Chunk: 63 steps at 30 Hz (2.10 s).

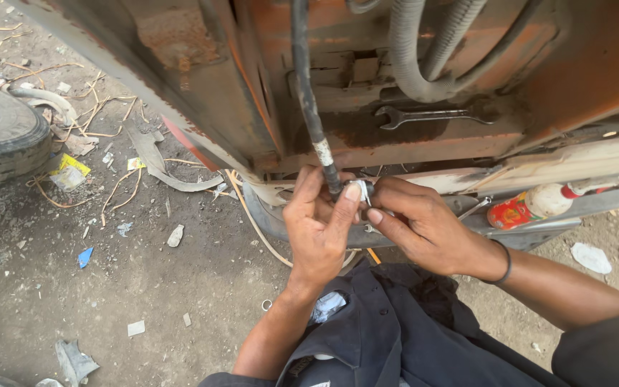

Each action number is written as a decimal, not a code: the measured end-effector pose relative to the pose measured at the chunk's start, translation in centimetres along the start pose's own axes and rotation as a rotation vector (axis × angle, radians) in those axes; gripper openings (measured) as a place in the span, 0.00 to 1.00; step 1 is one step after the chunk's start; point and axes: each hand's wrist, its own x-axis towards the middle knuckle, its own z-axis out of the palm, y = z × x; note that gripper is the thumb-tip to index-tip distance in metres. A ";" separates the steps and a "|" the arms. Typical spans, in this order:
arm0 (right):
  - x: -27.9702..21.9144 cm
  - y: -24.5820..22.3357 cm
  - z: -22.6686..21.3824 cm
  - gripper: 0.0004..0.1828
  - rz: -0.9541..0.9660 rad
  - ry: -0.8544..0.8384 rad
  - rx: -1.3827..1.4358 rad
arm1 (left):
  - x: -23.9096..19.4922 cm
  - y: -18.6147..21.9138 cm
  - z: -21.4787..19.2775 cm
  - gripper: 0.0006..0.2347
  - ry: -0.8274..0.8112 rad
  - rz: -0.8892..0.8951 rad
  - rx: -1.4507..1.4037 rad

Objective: The person cleans a hose fitting with a cloth, then wraps white thread seal tape around the threads of two hose fittings. The person handles the tape roll and hose ends by hand, applying multiple wraps to each fitting.

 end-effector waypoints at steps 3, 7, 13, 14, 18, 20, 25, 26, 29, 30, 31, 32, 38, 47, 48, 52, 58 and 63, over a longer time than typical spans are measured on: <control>-0.5 -0.6 -0.4 0.09 0.124 -0.038 -0.070 | 0.1 -0.1 0.2 0.12 0.013 -0.009 -0.015; -1.1 0.5 0.3 0.09 0.181 -0.001 -0.015 | 0.2 -0.1 0.1 0.14 0.029 0.003 0.018; -2.2 3.4 2.1 0.18 0.489 0.031 0.578 | 0.5 -0.1 0.0 0.14 0.026 0.018 0.022; -2.4 3.7 2.3 0.19 0.450 0.015 0.617 | 0.5 -0.2 0.0 0.14 0.029 0.018 0.024; -3.3 4.8 3.1 0.22 0.494 0.046 0.754 | 0.8 0.1 -0.2 0.13 0.036 0.016 0.020; -4.0 5.2 3.7 0.20 0.525 0.048 0.940 | 0.9 0.3 -0.3 0.13 0.040 0.023 0.042; -5.5 5.4 5.0 0.19 0.579 0.059 0.980 | 1.3 0.4 -0.6 0.13 0.043 0.055 0.060; -5.7 5.2 5.1 0.20 0.624 0.067 0.912 | 1.4 0.4 -0.6 0.13 0.048 0.050 0.073; -6.1 3.5 5.1 0.16 0.384 0.091 0.191 | 1.6 0.1 -0.6 0.13 0.054 0.030 0.075; -6.1 2.7 4.8 0.14 0.233 0.095 -0.129 | 1.6 0.0 -0.5 0.13 0.057 0.022 0.053; -5.9 1.7 4.5 0.12 0.131 0.106 -0.271 | 1.6 -0.1 -0.4 0.13 0.056 0.011 0.033; -5.7 0.6 4.1 0.10 0.027 0.116 -0.412 | 1.5 -0.2 -0.4 0.13 0.057 0.013 0.039; -2.7 -5.0 -0.2 0.11 -0.504 -0.038 -1.046 | 1.1 -0.5 -0.1 0.13 0.054 0.025 0.100; 4.7 -5.9 -5.0 0.08 -1.010 0.197 -1.078 | -0.1 -0.3 0.3 0.11 0.010 -0.070 0.006; 5.2 -6.0 -5.8 0.07 -0.909 0.162 -1.064 | -0.5 -0.2 0.4 0.13 -0.003 -0.052 -0.070; 7.1 -3.2 -5.0 0.04 -0.573 0.187 -0.903 | -1.3 0.2 -0.1 0.11 -0.032 0.010 0.011; 3.6 2.0 -1.3 0.04 -0.189 0.147 -0.540 | -1.4 0.0 -0.2 0.11 -0.032 -0.067 -0.178; 1.5 3.0 -1.2 0.03 -0.137 0.043 -0.272 | -1.3 0.0 -0.2 0.14 -0.055 -0.095 -0.156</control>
